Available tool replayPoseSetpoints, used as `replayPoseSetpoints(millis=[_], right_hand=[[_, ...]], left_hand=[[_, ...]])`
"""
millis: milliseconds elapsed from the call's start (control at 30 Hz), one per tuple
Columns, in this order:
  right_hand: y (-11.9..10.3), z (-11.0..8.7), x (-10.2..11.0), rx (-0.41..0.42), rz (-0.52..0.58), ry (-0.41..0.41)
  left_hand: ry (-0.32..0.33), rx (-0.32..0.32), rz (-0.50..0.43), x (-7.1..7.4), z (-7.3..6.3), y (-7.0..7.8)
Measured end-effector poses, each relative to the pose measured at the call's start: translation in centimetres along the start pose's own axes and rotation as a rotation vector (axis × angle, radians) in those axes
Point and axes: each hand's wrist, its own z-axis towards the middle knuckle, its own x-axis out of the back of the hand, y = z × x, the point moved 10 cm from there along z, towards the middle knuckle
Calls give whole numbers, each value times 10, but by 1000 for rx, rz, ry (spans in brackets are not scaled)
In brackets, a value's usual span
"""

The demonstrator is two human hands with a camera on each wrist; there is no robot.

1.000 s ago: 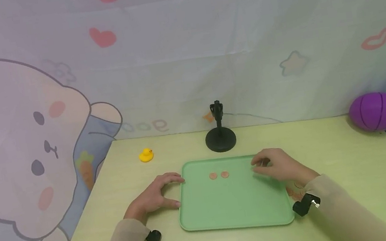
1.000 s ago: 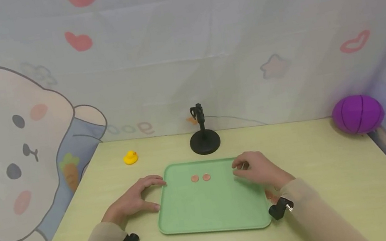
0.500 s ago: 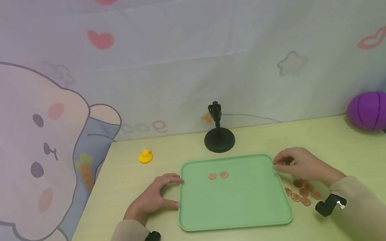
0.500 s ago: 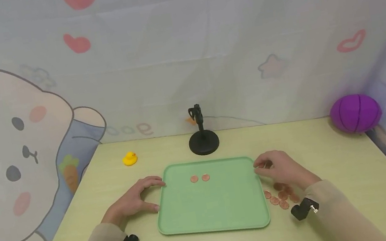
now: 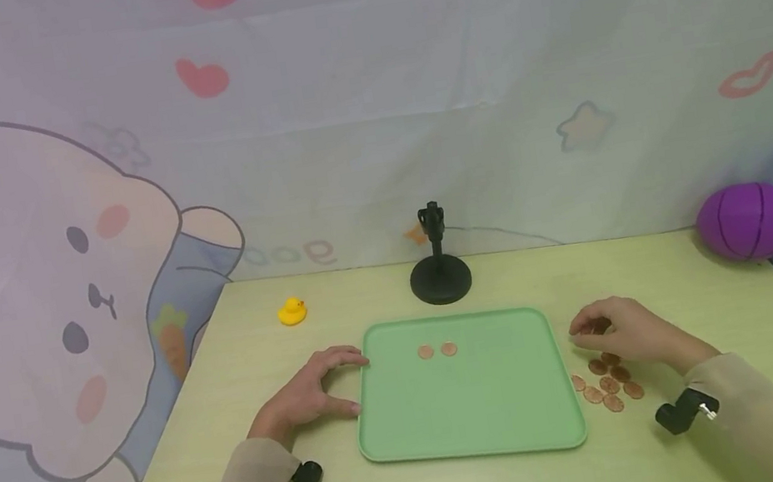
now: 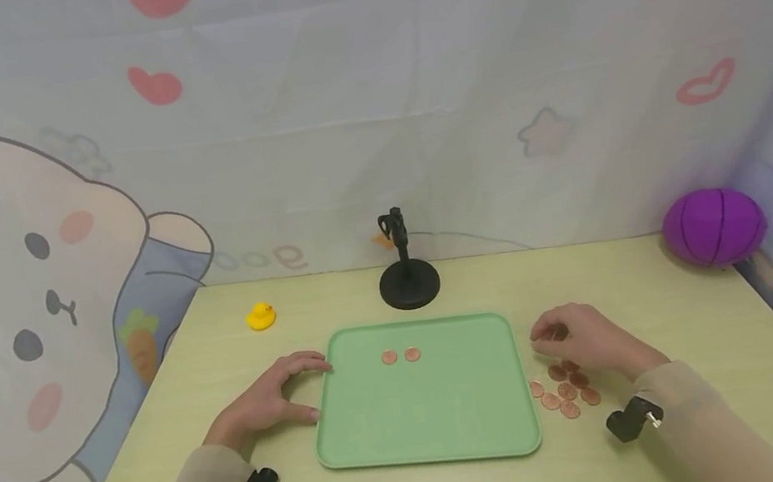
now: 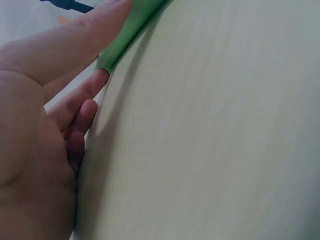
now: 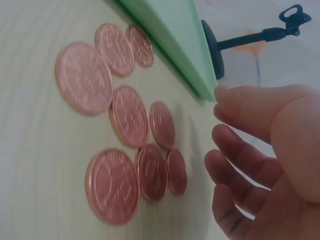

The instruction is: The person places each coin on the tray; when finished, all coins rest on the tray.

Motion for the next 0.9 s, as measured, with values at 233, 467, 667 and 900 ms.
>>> replayPoseSetpoints(millis=[233,467,667,900], right_hand=[[11,-12,-4,15,67,-85],[16,-16,-4,37,14,-105],[17,-15,-5,47,5,-111],[15,-15,-6,58,32,-124]], left_hand=[[0,-1,-7,-1,-3,1],[-3,-27,19,1,-1,1],[-5,-20,36,3,-1,0],[-2,-9,22,2,-2,-1]])
